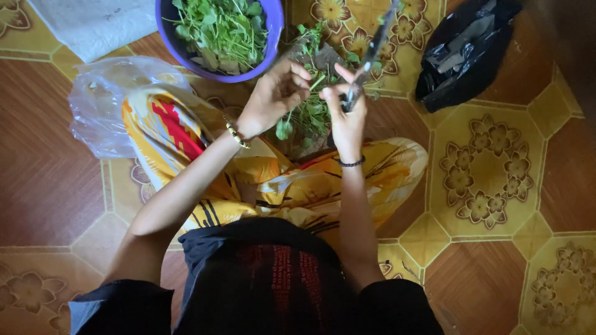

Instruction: Picking leaves from stems and trimming green vegetables with a knife while sitting on the floor.

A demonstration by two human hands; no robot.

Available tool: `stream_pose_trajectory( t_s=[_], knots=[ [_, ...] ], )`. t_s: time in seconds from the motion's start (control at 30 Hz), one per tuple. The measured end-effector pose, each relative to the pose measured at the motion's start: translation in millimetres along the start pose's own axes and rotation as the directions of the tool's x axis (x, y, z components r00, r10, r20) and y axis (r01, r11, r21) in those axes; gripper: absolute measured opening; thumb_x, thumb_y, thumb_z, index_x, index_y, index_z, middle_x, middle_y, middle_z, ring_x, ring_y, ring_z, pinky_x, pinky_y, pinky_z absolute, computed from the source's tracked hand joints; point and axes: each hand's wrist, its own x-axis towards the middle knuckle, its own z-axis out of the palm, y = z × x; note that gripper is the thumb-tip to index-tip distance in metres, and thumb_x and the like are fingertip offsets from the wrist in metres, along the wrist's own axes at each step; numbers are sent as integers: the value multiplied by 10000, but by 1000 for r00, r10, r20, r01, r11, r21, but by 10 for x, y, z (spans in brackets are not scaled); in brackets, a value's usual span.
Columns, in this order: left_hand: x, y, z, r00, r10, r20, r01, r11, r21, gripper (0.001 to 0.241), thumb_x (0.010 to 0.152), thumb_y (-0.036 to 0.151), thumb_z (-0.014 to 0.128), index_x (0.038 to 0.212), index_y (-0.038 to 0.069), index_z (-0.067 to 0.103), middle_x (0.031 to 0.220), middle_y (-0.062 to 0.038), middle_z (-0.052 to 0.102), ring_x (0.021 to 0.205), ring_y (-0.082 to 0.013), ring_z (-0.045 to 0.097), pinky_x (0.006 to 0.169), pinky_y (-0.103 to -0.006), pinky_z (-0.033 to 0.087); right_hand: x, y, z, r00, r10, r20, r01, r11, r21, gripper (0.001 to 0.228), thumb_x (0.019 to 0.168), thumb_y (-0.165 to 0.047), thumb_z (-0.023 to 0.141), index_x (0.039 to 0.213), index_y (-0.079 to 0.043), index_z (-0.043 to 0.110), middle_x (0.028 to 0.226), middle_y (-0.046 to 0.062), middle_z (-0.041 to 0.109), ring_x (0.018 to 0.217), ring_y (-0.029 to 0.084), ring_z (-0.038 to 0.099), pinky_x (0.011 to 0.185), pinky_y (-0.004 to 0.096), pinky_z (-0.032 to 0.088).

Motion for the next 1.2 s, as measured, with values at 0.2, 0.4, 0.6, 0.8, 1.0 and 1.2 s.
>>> stream_pose_trajectory(
  t_s=[0.2,0.4,0.6,0.8,1.0,1.2],
  knots=[
    [41,-88,40,1000,8,17,-10,991,131,325,873,-171,699,1115,26,605,944,-81,693,853,-166,699,851,-254,625,-17,-251,65,1000,9,-23,-8,999,52,356,1015,-70,646,1355,-69,541,1295,53,673,1037,131,664,959,318,556],
    [-59,15,-6,991,-109,78,89,970,226,109,928,-7,736,1011,49,692,853,-22,693,674,-78,591,612,-188,468,20,-137,-2,982,33,-184,-19,997,76,135,943,-53,742,934,-39,608,1471,85,549,852,101,576,985,289,487],
    [-46,-214,-87,984,-152,-97,163,978,127,132,933,-35,735,1061,-52,707,850,-202,692,720,-202,678,600,-281,564,-105,123,10,991,104,-81,-83,970,230,635,1098,-559,288,1587,-178,149,1106,120,607,463,29,455,376,147,385],
    [-55,-228,-152,959,-108,-261,144,982,122,123,916,-16,752,1029,-40,709,858,-161,662,759,-186,692,559,-279,543,-280,51,133,996,41,-75,-45,998,-51,711,1115,-595,335,1665,-288,6,1581,298,282,642,72,510,556,228,515],
    [-72,-136,-111,937,-124,-326,156,985,73,113,915,2,771,1013,-25,722,841,-127,664,747,-153,698,521,-248,552,-285,202,341,994,-18,112,12,999,51,762,1090,-643,333,1674,-223,81,1703,194,142,1064,229,664,938,405,553],
    [-105,5,-110,941,-88,-328,132,985,112,62,916,-19,762,968,-16,728,738,-115,673,597,-116,617,463,-235,505,-291,-203,389,964,25,266,-10,998,-55,588,1148,-453,336,1654,-221,147,1273,190,654,933,268,730,786,424,565]
  ],
)
